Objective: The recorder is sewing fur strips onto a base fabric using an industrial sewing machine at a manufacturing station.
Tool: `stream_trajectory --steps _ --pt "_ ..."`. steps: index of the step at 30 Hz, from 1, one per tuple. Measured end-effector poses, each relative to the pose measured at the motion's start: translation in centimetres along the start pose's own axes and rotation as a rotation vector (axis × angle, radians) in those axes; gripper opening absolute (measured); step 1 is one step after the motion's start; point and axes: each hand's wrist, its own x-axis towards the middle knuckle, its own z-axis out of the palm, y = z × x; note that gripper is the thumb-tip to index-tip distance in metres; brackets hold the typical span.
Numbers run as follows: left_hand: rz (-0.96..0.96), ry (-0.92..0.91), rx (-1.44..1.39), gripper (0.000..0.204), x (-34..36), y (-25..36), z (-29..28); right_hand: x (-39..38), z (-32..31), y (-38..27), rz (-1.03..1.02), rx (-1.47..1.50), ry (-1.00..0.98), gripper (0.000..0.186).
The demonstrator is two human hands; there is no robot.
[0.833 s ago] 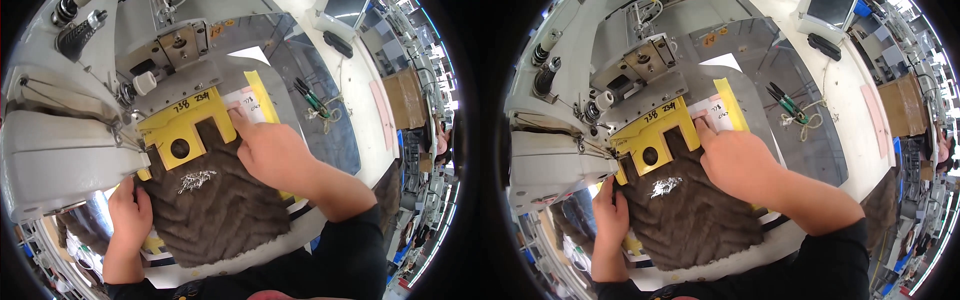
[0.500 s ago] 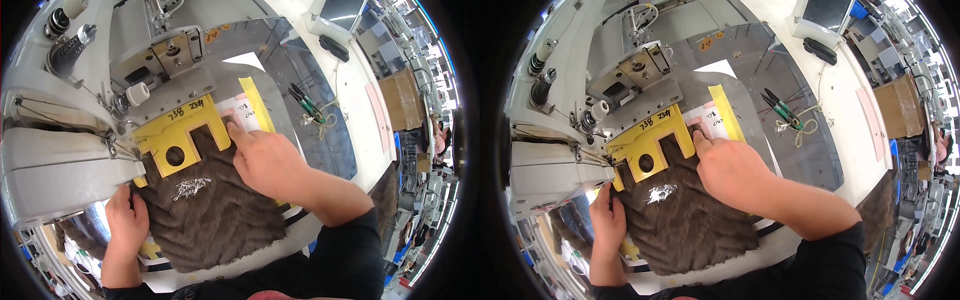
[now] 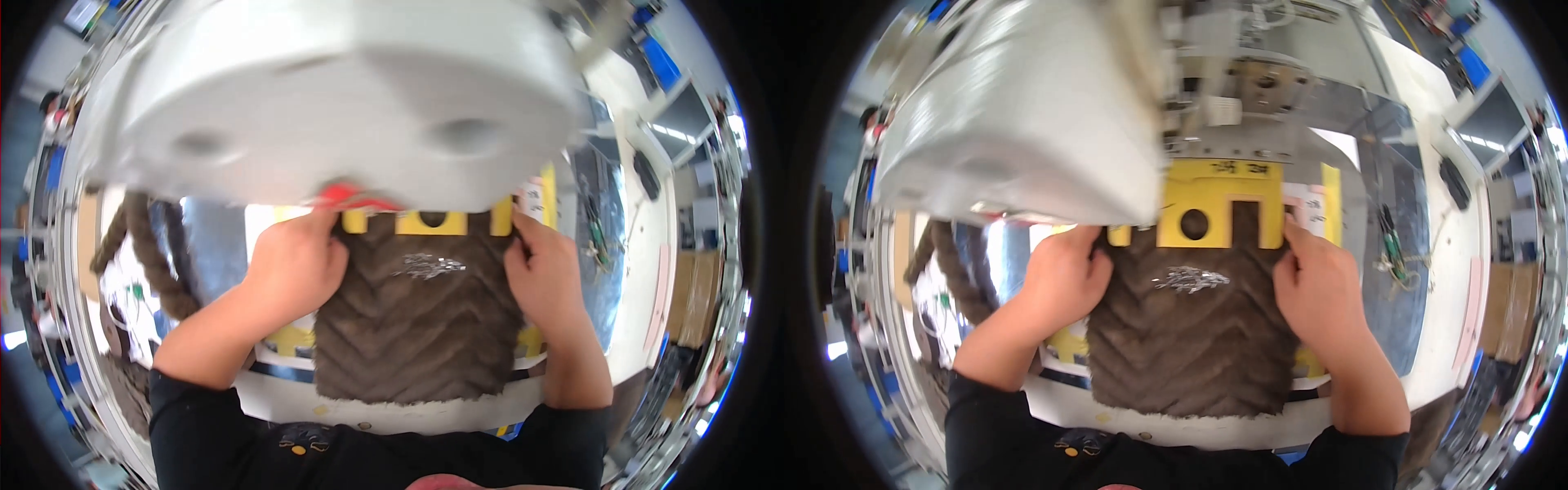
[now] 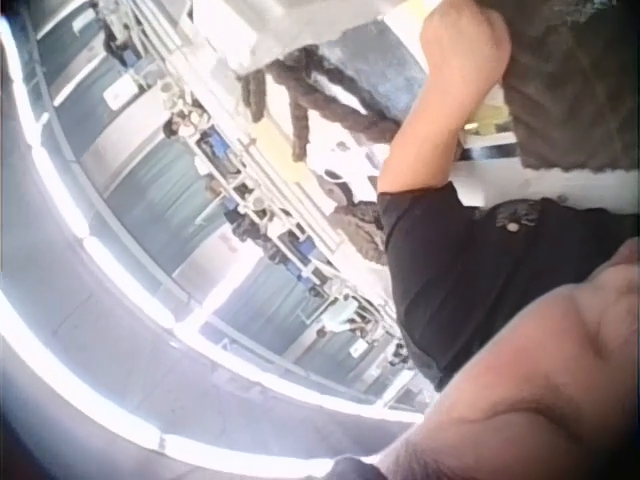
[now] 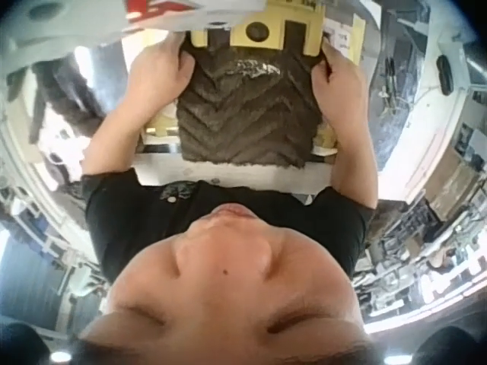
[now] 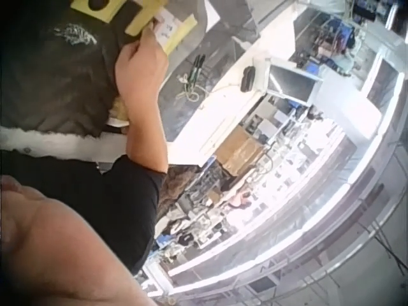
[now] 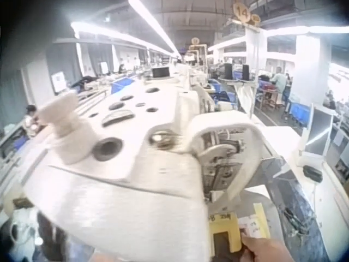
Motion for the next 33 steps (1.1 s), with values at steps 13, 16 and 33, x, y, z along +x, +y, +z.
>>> stream_trajectory --steps 13,16,33 --pt "0.120 0.101 0.019 0.046 -1.5 -1.3 1.4 -0.2 0.5 -0.1 0.132 -0.028 0.018 0.044" --pt "0.149 0.095 0.031 0.052 -1.7 -1.4 1.6 -0.2 0.5 -0.3 0.146 -0.014 0.013 0.045" --pt "0.152 0.081 0.036 0.046 -0.7 -1.2 1.1 0.4 0.1 -0.7 0.146 -0.057 -0.004 0.037"
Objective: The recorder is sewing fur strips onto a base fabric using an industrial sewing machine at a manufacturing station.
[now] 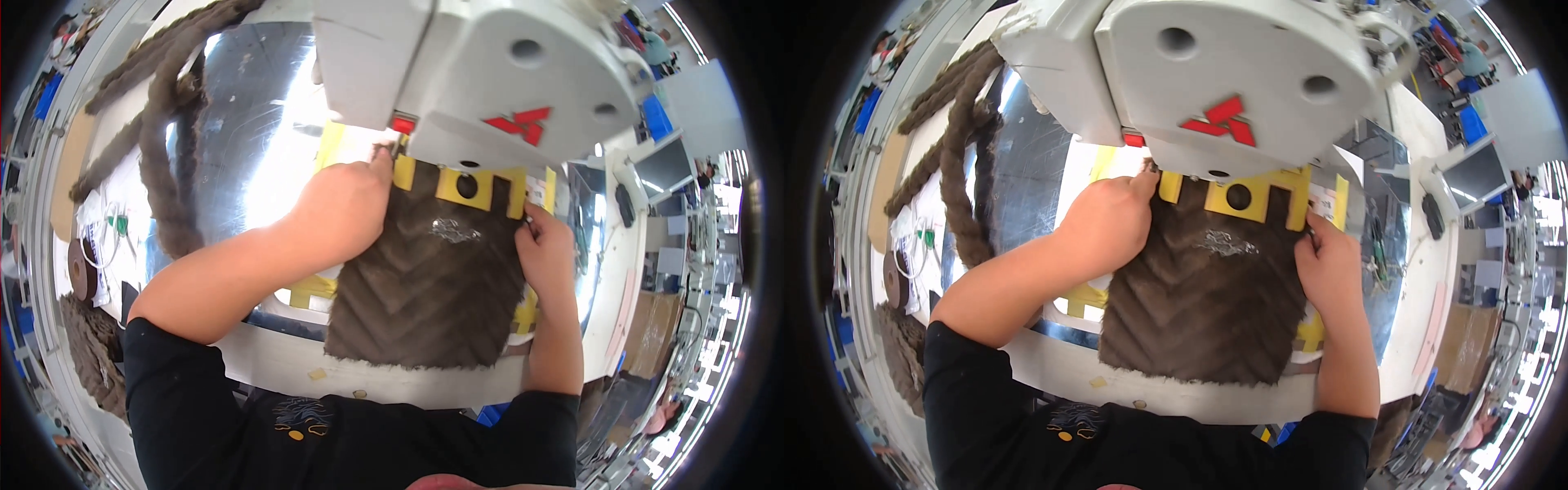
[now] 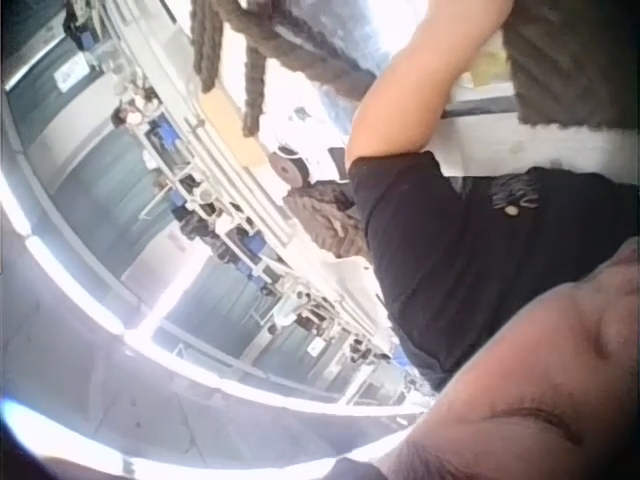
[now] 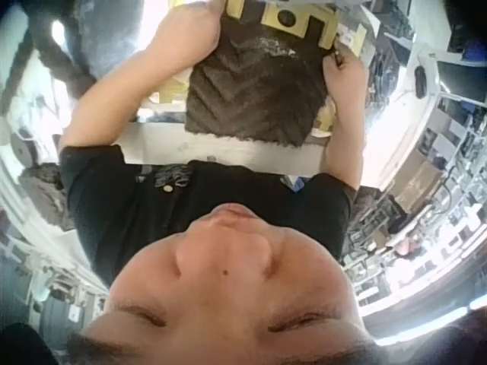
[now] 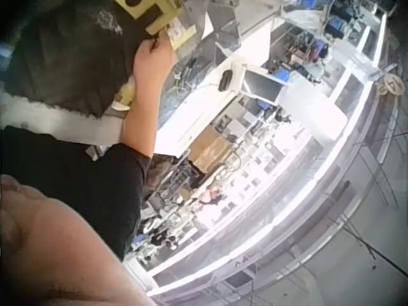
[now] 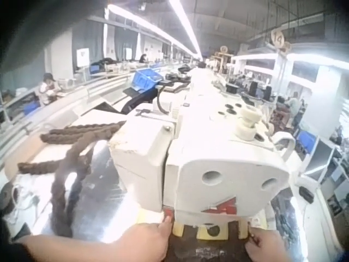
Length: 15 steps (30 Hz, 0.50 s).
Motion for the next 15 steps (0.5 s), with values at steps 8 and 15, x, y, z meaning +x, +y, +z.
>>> stream_trajectory --steps 8,15 --pt "-0.054 0.015 -0.022 0.032 0.2 0.4 0.4 -0.2 -0.1 0.9 -0.008 0.046 0.017 0.038" --pt "-0.003 0.002 -0.010 0.039 0.3 1.0 -0.1 -0.1 -0.1 2.1 -0.062 0.032 0.038 0.040"
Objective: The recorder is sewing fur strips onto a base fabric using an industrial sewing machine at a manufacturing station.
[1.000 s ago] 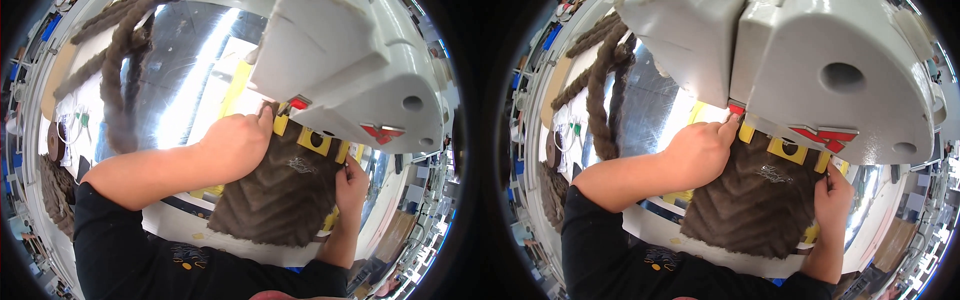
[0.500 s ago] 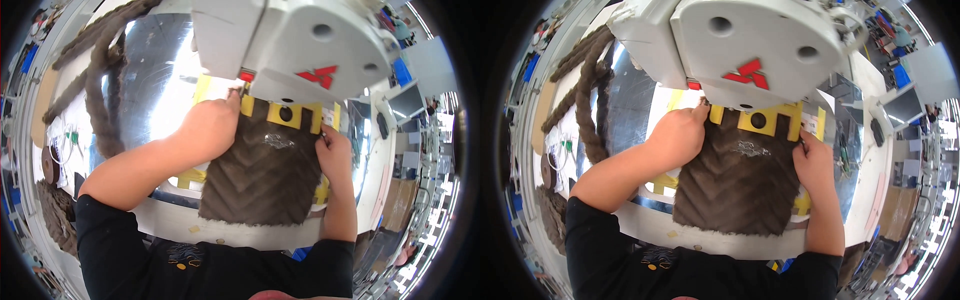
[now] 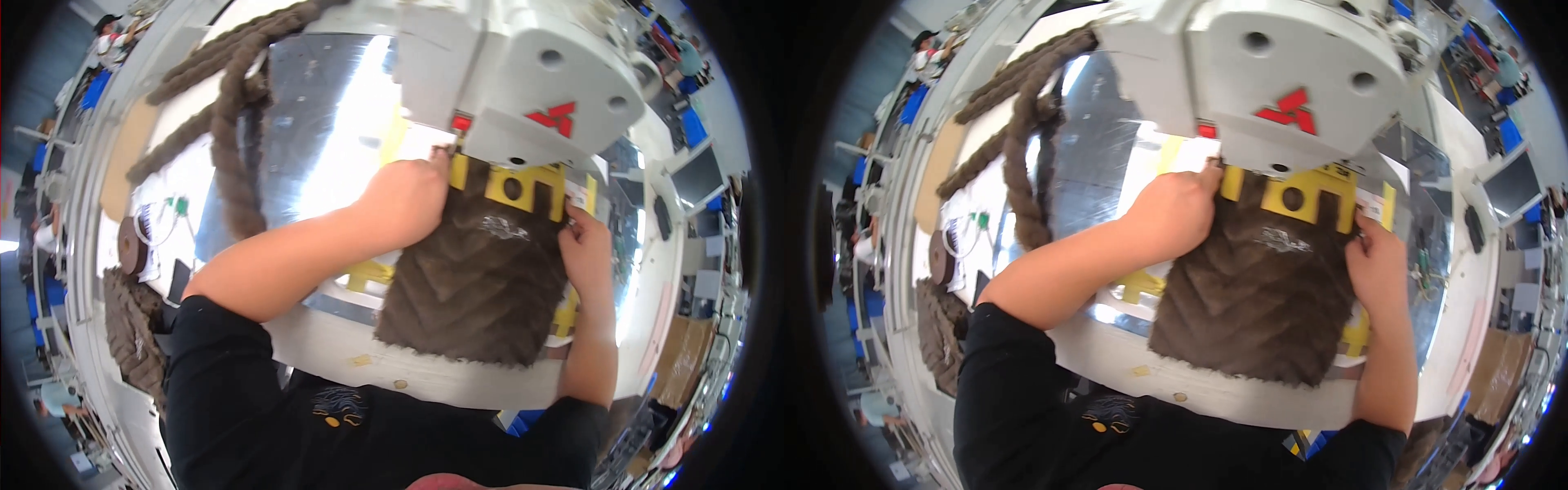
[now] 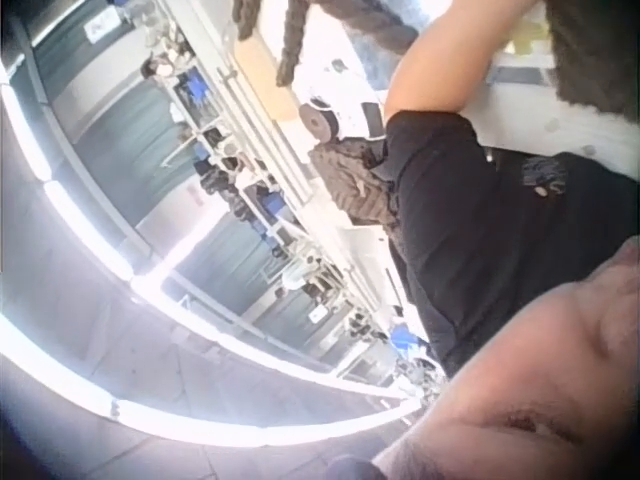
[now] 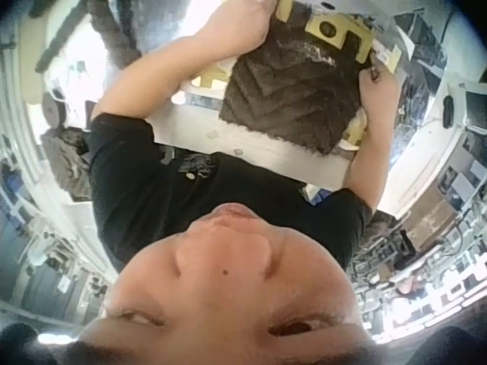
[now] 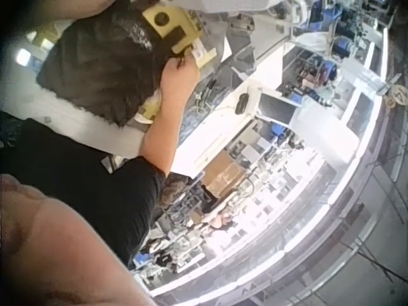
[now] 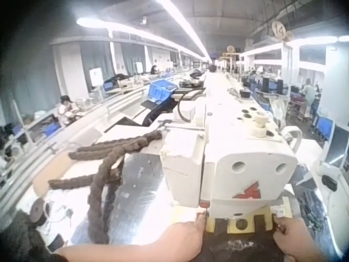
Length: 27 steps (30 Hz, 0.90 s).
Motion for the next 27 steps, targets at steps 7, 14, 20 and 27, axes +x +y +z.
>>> stream_trajectory --steps 7,14,20,27 --pt "-0.083 -0.030 0.009 0.031 0.1 0.2 -0.5 0.3 0.4 0.2 -0.019 0.046 0.018 0.042" --pt "-0.373 0.381 0.288 0.039 -2.0 -3.8 -8.0 0.3 1.0 0.5 -0.036 0.083 0.009 0.043" --pt "-0.866 0.312 0.450 0.044 -6.9 -15.7 -13.8 0.3 0.4 -0.2 -0.034 0.153 0.018 0.042" --pt "-0.760 0.549 -0.229 0.036 -10.0 -16.0 -14.5 0.0 0.7 -0.3 -0.028 0.145 0.098 0.038"
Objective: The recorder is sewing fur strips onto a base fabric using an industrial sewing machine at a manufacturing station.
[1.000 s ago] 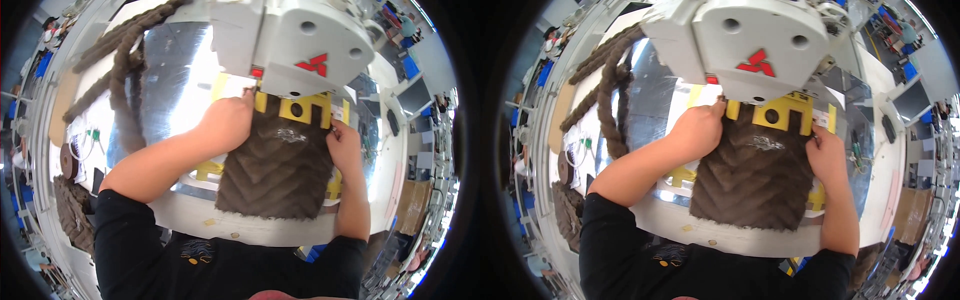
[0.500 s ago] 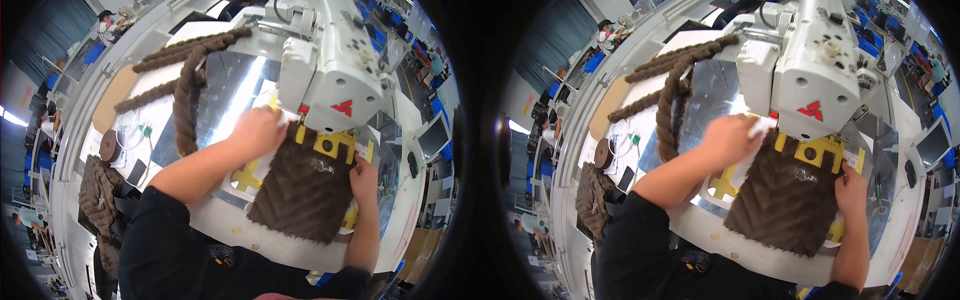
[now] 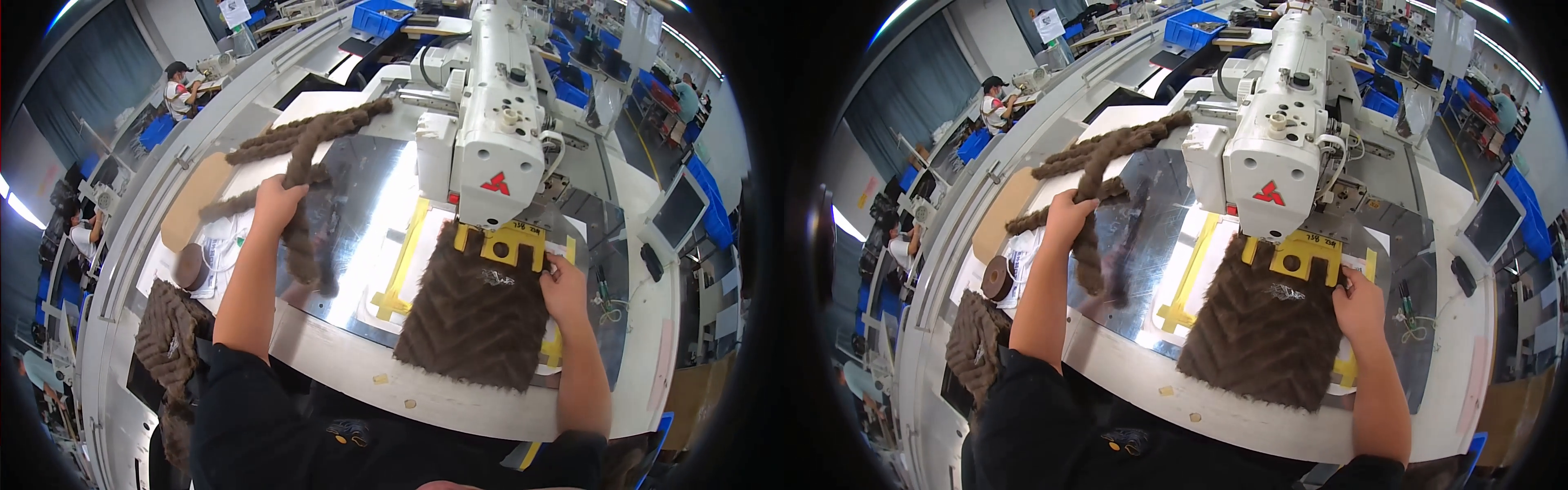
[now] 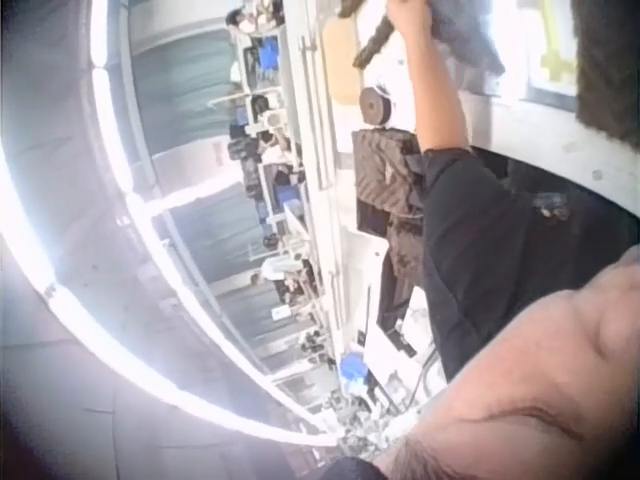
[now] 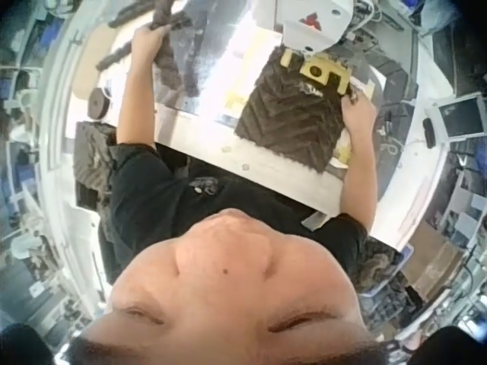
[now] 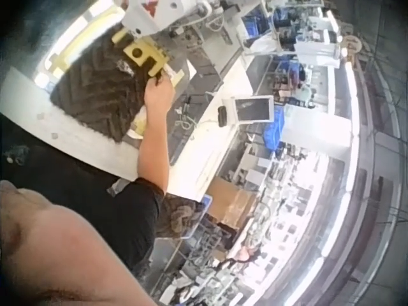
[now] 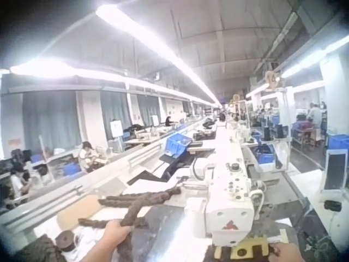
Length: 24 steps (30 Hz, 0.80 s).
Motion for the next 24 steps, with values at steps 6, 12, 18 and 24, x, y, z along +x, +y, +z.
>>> stream_trajectory --steps 6,12,18,24 --pt "0.112 -0.214 -1.140 0.024 -8.3 10.8 2.0 -3.4 -4.3 -7.4 -0.195 0.155 0.008 0.037" --pt "0.323 -0.751 -1.110 0.025 -14.6 17.1 5.2 -5.6 -6.3 -15.4 -0.653 0.197 -0.080 0.059" --pt "0.592 -0.807 -1.018 0.027 -15.4 18.0 8.0 -4.9 -6.6 -12.7 -0.639 0.001 -0.069 0.033" --pt "0.453 -0.719 -1.368 0.041 -11.5 16.2 5.8 -3.9 -8.9 -10.6 -0.587 -0.421 0.391 0.036"
